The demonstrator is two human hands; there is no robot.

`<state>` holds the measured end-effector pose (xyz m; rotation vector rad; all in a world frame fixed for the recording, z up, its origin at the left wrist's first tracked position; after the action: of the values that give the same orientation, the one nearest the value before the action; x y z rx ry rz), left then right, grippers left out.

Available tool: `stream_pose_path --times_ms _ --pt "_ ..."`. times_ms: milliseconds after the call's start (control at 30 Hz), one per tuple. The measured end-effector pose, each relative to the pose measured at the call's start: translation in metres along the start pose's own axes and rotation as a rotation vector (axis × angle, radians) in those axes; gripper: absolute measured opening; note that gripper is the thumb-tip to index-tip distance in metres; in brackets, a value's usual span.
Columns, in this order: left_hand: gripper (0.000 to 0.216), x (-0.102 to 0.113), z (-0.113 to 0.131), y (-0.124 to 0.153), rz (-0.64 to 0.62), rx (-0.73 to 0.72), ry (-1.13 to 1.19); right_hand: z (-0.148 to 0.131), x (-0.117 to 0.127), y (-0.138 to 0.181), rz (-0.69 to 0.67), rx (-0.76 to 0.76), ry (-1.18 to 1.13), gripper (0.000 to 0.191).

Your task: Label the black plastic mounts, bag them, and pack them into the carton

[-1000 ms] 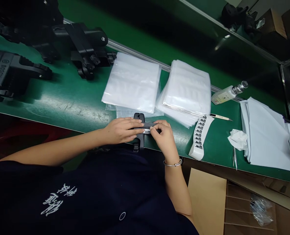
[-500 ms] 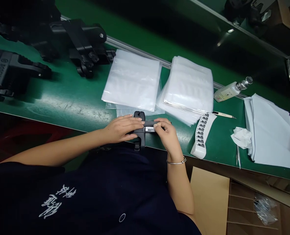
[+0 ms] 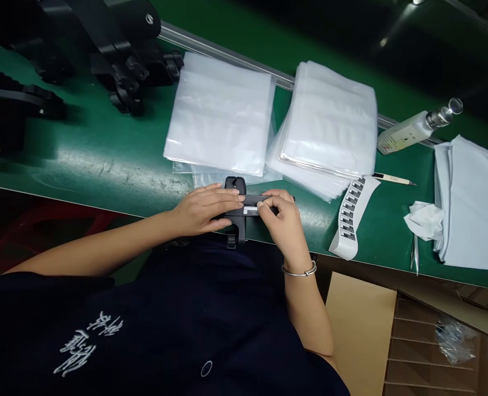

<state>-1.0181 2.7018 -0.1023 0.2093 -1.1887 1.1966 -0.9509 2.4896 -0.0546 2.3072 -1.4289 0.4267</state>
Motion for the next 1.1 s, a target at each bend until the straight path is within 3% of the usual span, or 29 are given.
stream_pose_path --times_ms 300,567,667,733,800,900,967,1100 --pt "0.034 0.000 0.001 -0.001 0.051 -0.027 -0.007 -0.001 0.000 0.001 0.003 -0.002 0.010 0.021" --pt "0.033 0.001 0.001 0.000 -0.039 -0.030 -0.080 -0.002 -0.001 -0.001 0.010 0.011 0.070 0.023" --pt "0.033 0.006 0.003 -0.004 -0.034 -0.072 -0.125 0.000 0.014 0.002 -0.039 0.023 0.060 0.020" --pt "0.030 0.011 0.002 -0.008 -0.039 -0.117 -0.135 0.002 0.032 0.007 0.005 0.044 0.050 0.019" --pt "0.029 0.016 -0.001 -0.013 -0.073 -0.154 -0.118 0.006 0.047 0.011 0.044 0.089 0.092 0.031" --pt "0.028 0.022 -0.009 -0.023 -0.158 -0.156 -0.050 0.012 0.051 0.014 -0.140 0.151 0.186 0.057" --pt "0.026 0.024 -0.014 -0.030 -0.219 -0.144 -0.013 0.017 0.043 0.013 -0.236 0.163 0.205 0.057" --pt "0.026 0.025 -0.014 -0.044 -0.290 -0.166 -0.022 0.023 0.031 0.010 -0.189 0.174 0.197 0.050"
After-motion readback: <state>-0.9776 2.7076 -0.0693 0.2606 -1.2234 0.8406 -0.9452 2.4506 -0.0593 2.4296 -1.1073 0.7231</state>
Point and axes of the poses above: each hand's wrist, its own y-axis away from the middle knuckle, its own x-axis out of the back of the hand, z = x × y, the point moved 1 cm from there along -y, towards the middle knuckle, and after that the axes turned 2 degrees about -y, right-handed, at the moved point
